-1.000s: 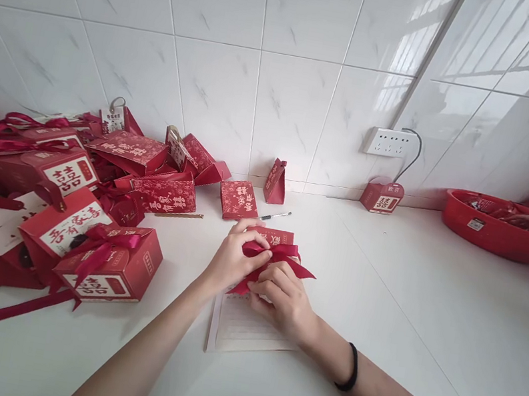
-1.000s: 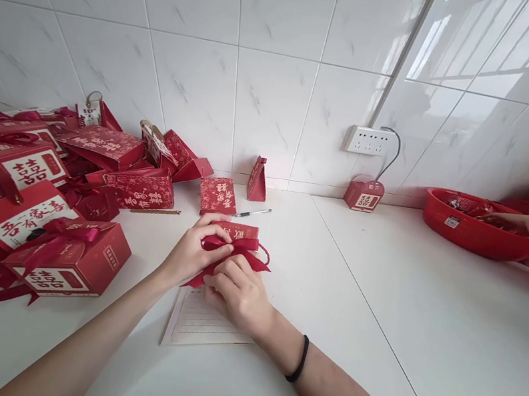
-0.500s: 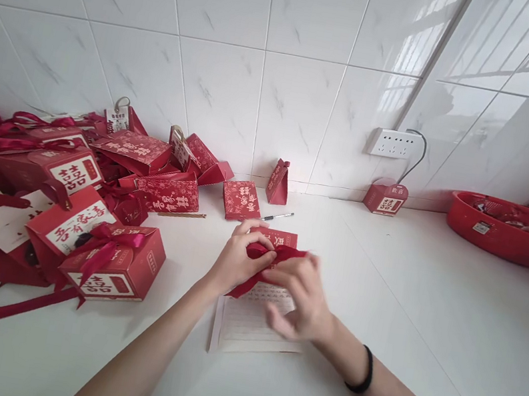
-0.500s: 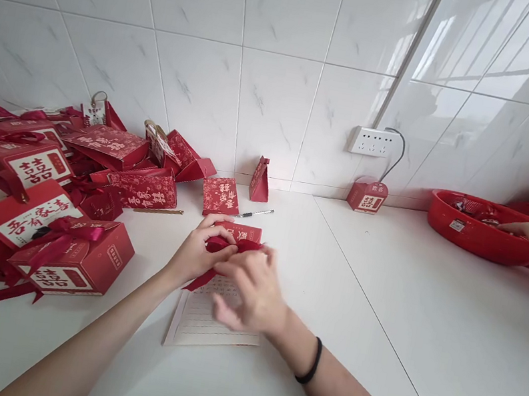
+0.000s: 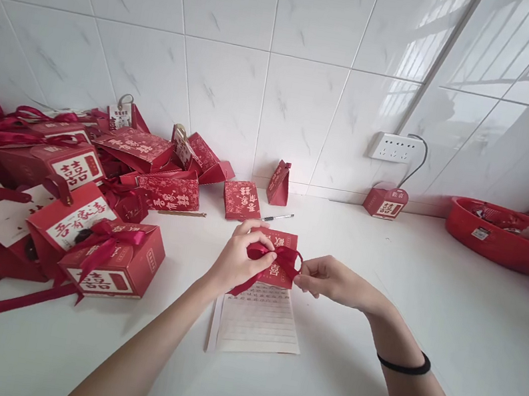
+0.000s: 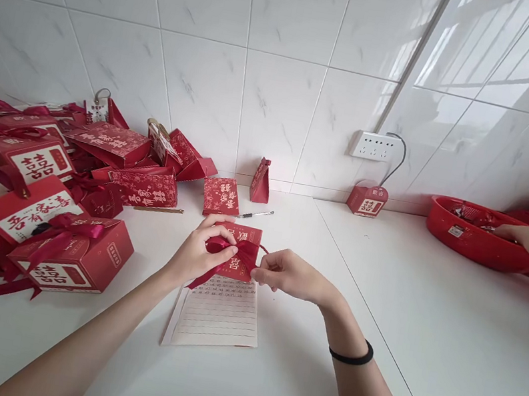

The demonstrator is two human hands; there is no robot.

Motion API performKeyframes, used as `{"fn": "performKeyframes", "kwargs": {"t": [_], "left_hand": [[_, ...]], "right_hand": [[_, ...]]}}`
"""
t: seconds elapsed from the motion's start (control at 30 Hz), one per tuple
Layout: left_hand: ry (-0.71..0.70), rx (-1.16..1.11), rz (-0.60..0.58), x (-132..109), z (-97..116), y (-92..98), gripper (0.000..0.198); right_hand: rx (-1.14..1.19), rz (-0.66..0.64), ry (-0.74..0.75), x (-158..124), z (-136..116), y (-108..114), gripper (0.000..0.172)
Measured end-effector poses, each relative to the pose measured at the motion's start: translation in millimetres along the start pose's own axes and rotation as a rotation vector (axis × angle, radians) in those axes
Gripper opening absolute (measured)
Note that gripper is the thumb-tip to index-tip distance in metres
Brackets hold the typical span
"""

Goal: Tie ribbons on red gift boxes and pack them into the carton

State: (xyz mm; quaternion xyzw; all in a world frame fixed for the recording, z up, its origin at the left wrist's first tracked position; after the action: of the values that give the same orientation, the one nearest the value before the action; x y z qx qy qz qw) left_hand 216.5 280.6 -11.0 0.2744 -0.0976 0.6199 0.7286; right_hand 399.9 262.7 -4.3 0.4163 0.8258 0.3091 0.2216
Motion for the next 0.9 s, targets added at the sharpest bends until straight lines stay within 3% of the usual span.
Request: {"fn": "performKeyframes", "kwargs": {"t": [0.33, 0.53, 0.6, 0.73, 0.9], "left_hand": [[-0.016, 0.016, -0.001, 0.0, -1.3, -0.4, 0.003], [-0.028, 0.028, 0.003, 0.3, -1.0, 1.0, 0.003], [-0.041, 0.018, -0.008, 0.6, -1.4, 0.6, 0.003], [-0.105, -0.018, 0.031, -0.6, -3.0, 0.0, 0.025], [-0.152, -0.02, 0.226, -6.6, -5.7, 1.1, 0.037]], "right_hand": [[-0.016, -0.228, -0.009, -1.1, 0.5, -7.7, 0.03], [-0.032, -0.352, -0.034, -5.6, 9.4, -4.5, 0.041], [-0.035, -0.238, -0.023, -2.1, 11.4, 0.6, 0.05], [0.011, 0.271, -0.008, 9.2, 6.7, 6.7, 0.062], [0.089, 0.492, -0.026, 18.2, -1.0, -9.9, 0.056]]}}
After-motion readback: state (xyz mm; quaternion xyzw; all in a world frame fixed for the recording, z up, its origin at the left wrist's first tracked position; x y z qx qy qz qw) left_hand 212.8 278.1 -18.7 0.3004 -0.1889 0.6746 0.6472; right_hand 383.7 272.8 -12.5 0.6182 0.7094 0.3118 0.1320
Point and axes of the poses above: each hand's wrist, its own x-axis towards the middle knuckle, its own y-axis out of the back of the hand, z = x × y, the point moved 4 cm from there along x, towards the middle knuckle, and after that the axes turned 12 degrees about -x, right-handed, at the moved point
